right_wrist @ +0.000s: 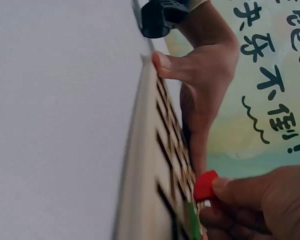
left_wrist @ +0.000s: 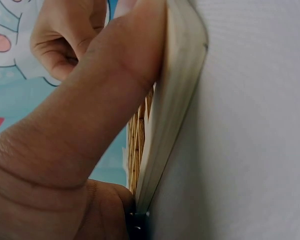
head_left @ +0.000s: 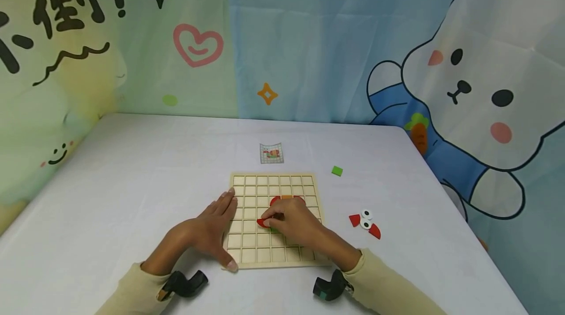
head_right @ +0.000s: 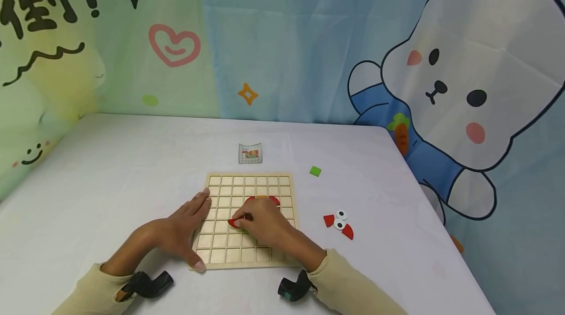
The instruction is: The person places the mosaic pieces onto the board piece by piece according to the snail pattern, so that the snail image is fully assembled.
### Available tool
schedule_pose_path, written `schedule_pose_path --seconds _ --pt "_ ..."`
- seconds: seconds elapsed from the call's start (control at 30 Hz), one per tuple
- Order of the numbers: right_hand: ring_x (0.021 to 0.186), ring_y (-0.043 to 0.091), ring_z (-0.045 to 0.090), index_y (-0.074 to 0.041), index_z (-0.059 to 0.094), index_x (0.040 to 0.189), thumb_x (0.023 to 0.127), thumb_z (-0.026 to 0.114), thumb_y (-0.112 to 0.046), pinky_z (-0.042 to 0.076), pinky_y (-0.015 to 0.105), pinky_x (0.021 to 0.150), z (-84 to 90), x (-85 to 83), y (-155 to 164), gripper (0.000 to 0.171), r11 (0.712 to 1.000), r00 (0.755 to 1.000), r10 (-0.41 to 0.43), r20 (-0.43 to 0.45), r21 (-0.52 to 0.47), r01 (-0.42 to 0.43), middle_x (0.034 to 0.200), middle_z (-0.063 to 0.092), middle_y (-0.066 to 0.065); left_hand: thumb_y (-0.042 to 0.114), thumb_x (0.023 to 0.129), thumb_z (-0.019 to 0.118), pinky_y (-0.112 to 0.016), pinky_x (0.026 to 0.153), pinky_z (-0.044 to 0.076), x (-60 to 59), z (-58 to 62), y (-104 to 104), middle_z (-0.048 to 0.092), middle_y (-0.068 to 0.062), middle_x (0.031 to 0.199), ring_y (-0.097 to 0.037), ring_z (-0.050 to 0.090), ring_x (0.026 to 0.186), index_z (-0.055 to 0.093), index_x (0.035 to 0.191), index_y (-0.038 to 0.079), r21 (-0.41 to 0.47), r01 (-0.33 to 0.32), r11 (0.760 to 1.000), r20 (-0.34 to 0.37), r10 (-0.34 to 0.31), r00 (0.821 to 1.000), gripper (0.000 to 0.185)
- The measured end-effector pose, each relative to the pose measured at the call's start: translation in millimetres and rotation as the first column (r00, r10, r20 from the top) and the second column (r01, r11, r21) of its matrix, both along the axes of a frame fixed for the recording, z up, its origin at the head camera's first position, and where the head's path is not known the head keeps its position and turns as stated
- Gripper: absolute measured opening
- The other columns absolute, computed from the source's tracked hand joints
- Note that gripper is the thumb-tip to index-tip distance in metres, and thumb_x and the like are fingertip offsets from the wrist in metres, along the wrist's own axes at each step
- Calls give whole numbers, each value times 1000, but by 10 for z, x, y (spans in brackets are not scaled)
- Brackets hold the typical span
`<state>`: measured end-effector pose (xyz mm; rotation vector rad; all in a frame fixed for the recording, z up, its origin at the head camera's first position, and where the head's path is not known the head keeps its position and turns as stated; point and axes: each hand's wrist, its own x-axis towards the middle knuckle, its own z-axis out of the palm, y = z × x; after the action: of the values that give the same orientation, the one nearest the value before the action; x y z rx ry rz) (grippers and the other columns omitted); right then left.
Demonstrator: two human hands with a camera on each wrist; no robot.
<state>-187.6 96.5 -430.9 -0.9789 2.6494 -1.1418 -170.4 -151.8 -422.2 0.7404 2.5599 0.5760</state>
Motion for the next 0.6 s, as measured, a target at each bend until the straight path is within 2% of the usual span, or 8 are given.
schedule_pose_path --seconds 0.13,0.3,0.6 --pt "85 5 60 -12 77 94 88 72 -7 50 22 73 -42 4 -17 9 999 1000 21 -18 48 -20 92 70 -7 61 57 86 -52 115 11 -1 -11 1 -4 -24 159 -38 -2 146 8 152 -9 1 -2 1000 3 2 1000 142" --pt "85 8 55 -10 78 96 90 70 -10 49 24 73 -54 -7 -3 9 991 994 19 -108 134 -4 91 63 -5 62 56 87 -52 115 10 -4 -15 4 -5 -24 159 -38 -3 146 8 152 -9 -1 -5 1000 -2 5 1000 142" --pt "93 13 51 -10 78 98 86 76 -25 47 28 82 -44 -23 33 19 977 991 56 -123 211 -29 95 59 -4 64 56 86 -51 115 9 -11 -42 -5 -6 -23 159 -37 -4 146 7 152 -8 -12 0 1000 0 0 1000 144"
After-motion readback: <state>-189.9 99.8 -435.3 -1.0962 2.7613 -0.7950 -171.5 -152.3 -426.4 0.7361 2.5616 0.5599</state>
